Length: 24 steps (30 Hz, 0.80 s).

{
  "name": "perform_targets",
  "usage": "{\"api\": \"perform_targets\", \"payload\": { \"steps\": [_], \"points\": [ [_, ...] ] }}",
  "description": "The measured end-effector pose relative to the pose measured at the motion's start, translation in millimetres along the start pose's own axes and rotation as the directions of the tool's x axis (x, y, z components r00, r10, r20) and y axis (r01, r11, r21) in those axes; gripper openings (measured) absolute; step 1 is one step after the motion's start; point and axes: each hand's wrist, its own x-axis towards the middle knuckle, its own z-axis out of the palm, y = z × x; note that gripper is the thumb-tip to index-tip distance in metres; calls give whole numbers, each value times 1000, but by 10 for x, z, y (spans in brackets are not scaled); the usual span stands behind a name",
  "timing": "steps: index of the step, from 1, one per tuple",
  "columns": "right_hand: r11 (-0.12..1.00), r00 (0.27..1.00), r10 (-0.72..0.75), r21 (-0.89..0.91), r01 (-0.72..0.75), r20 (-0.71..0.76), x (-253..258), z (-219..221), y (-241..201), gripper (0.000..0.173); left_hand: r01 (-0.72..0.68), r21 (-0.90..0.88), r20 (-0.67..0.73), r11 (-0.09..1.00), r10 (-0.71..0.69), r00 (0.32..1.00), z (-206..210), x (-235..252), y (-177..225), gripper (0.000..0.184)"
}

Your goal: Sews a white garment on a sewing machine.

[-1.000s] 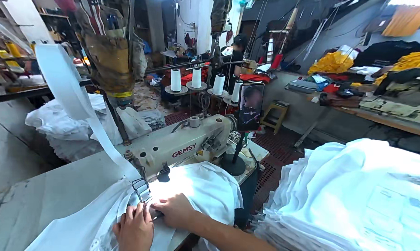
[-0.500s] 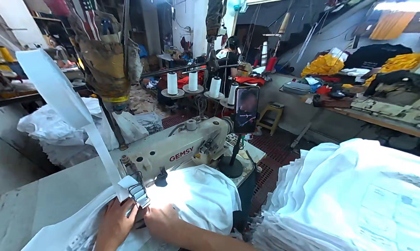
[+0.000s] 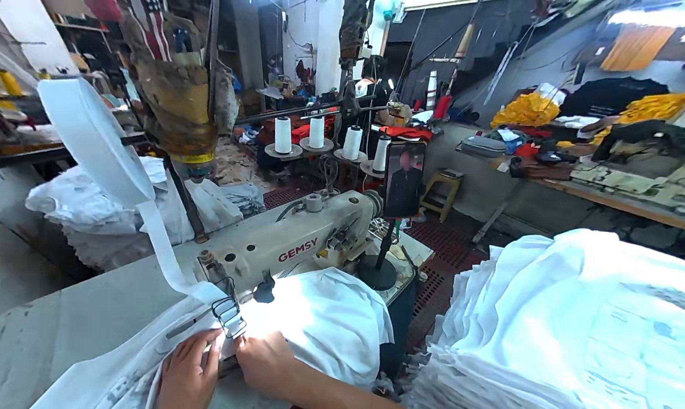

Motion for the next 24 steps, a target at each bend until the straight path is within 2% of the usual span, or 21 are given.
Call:
{"api": "perform_targets", "payload": {
  "steps": [5, 9, 11, 14, 15, 18, 19, 22, 24],
  "points": [
    [1000, 1000, -25, -15, 25, 17, -1, 34, 154, 30, -6, 188, 60, 982, -5, 998, -11, 281, 30, 37],
    [993, 994, -96, -78, 92, -48, 100, 33, 491, 38, 98, 274, 214, 957, -160, 964, -123, 448, -27, 38],
    [993, 996, -18, -120, 7, -93, 244, -95, 762, 40, 141, 284, 235, 948, -212, 949, -119, 531, -170, 42],
    [985, 991, 58, -152, -77, -122, 473, -280, 1047, 64, 254, 227, 201, 940, -301, 932, -45, 606, -318, 53],
    [987, 993, 34, -153, -51, -114, 527, -292, 1081, 64, 296, 207, 185, 933, -334, 924, -45, 635, -337, 57],
    [979, 992, -97, -185, 80, -83, 556, -248, 1053, 46, 359, 196, 169, 912, -392, 904, -24, 719, -366, 59],
    [981, 986, -120, -165, 101, -113, 539, -247, 1012, 43, 369, 192, 164, 909, -401, 901, -3, 748, -375, 54],
    [978, 899, -149, 71, 194, -411, 556, -200, 942, 40, 396, 163, 122, 904, -417, 901, 57, 831, -397, 37],
    [953, 882, -115, 198, 227, -458, 659, -120, 1005, 48, 395, 162, 99, 904, -413, 905, 104, 888, -413, 33]
  ]
}}
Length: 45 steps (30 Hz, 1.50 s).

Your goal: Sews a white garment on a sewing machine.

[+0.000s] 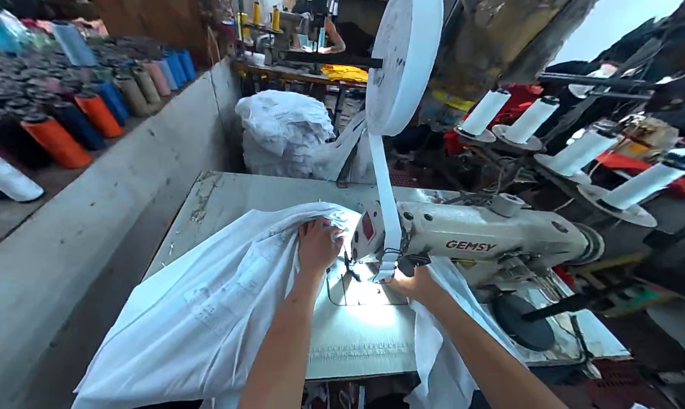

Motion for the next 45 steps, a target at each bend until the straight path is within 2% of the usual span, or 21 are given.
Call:
{"api": "perform_targets", "payload": {
  "steps": [1, 2, 4, 6, 9, 12, 15, 18, 21, 23, 25, 27, 29, 31, 33, 35, 38, 41, 43, 45],
  "points": [
    [999, 997, 42, -9, -42, 64, 33, 63, 81, 49, -7, -4, -8, 1000, 7, 1000, 16, 32, 1, 32],
    [991, 973, 104, -101, -84, 204, 78, 128, 169, 49, -15, -20, -15, 1000, 15, 1000, 32, 60, -2, 32],
    [938, 842, 211, -346, -31, 496, 217, 245, 190, 47, -14, -37, -4, 999, 14, 1000, 43, 101, -2, 37],
    [885, 745, 299, -466, 17, 596, 306, 329, 134, 48, 0, -39, 12, 999, 1, 1000, 51, 128, -5, 51],
    [852, 736, 332, -523, 35, 591, 291, 360, 165, 54, -11, -30, -3, 999, 11, 1000, 69, 146, -25, 65],
    [847, 762, 312, -529, 48, 567, 265, 379, 261, 56, -23, -1, 2, 1000, 23, 1000, 78, 173, -48, 68],
    [856, 743, 319, -515, 41, 588, 253, 354, 272, 56, -41, 9, 5, 999, 41, 999, 105, 243, -86, 74],
    [890, 744, 364, -446, -99, 560, 173, 108, -15, 53, -53, 21, 8, 998, 53, 999, 125, 321, -111, 72],
    [953, 841, 297, -201, -228, 453, 39, -22, 68, 47, -65, 37, 6, 997, 65, 998, 146, 372, -131, 69],
    [941, 826, 337, -131, -312, 453, 31, -102, 1, 48, -69, 40, 5, 997, 69, 998, 150, 380, -131, 72],
    [950, 828, 273, -273, -151, 490, 87, 115, 225, 49, -66, 52, 23, 996, 65, 998, 137, 372, -128, 72],
    [910, 803, 229, -414, 24, 551, 192, 335, 302, 48, -63, 75, 29, 995, 61, 998, 130, 356, -120, 69],
    [907, 847, 224, -420, -1, 482, 149, 255, 85, 47, -55, 82, 15, 995, 54, 998, 109, 315, -122, 63],
    [930, 933, 211, -353, -100, 291, -32, 90, -118, 46, -51, 54, 16, 997, 50, 999, 54, 203, -123, 49],
    [943, 941, 227, -296, -148, 252, -254, -76, -202, 51, -50, 18, 83, 999, 48, 995, -76, 1, -137, 43],
    [968, 937, 233, -151, -199, 259, -513, -183, -222, 43, -48, -6, 139, 999, 49, 989, -238, -337, -169, 44],
    [990, 921, 99, 56, -129, 377, -824, -326, -343, 36, -83, -11, 119, 996, 84, 989, -379, -1115, -255, 44],
    [992, 837, -67, 123, 0, 543, -843, -440, -697, 31, -123, -33, 19, 992, 123, 992, -453, -2011, -285, 40],
    [983, 781, -173, 149, 103, 600, -774, -425, -1034, 31, -178, -10, -150, 984, 174, 973, -415, -2522, -300, 33],
    [948, 715, -318, 227, 224, 623, -687, -309, -1386, 30, -187, 2, -247, 982, 182, 952, -400, -2930, -294, 30]
  ]
}}
